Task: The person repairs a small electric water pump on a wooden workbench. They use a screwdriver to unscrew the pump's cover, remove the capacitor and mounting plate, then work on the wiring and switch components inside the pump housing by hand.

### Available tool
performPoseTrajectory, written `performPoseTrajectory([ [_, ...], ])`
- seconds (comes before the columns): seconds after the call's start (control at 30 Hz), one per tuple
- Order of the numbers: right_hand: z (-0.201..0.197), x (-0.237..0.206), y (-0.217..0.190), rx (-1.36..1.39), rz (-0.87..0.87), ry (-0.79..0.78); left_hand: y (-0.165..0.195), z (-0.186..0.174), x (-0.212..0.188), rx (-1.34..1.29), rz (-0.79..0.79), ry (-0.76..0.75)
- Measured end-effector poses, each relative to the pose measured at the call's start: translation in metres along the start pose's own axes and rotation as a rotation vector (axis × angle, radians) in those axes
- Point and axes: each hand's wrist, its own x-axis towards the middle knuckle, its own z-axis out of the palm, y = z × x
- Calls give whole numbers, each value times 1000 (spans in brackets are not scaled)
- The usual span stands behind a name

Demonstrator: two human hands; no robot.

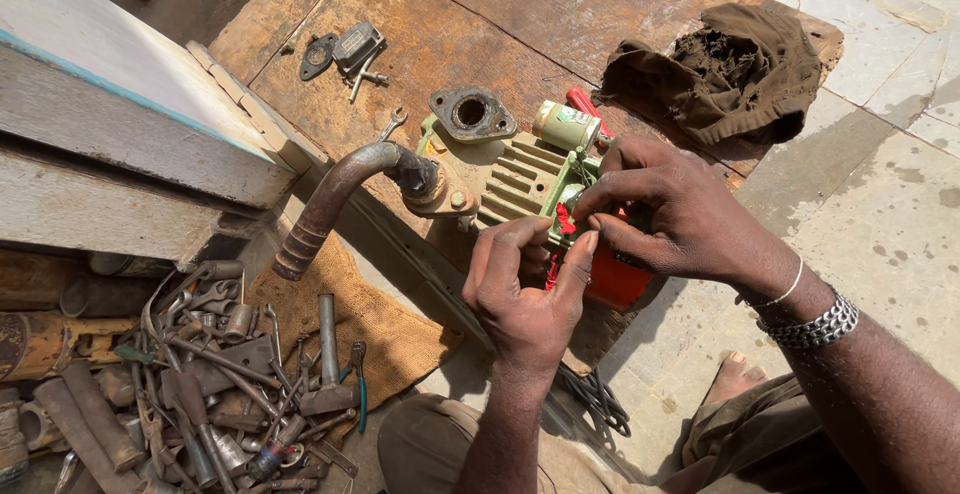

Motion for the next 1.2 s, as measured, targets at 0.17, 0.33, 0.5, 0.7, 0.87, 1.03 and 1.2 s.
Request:
performPoseTrajectory([
  [0.17,1,-1,1,31,52,-4,8,-7,9,82,-111,-82],
  [0.33,1,-1,2,45,26,11,0,-11,7,-177,-177,-107],
  [0.5,0,-2,0,18,49,-3,-17,-12,6,-221,-110,-96],
  [0.7,-2,-2,-2,25,55,-10,-34,-10,4,-319,-136,-113],
  [0.87,-2,-2,-1,32,47,-6,-41,-9,1,-327,-115,-116],
  [1.03,1,-2,1,26,44,0,-44,-3,-4,-271,22,-53],
  [1.2,2,-3,3,8,56,0,-48,-11,-5,97,464,9],
])
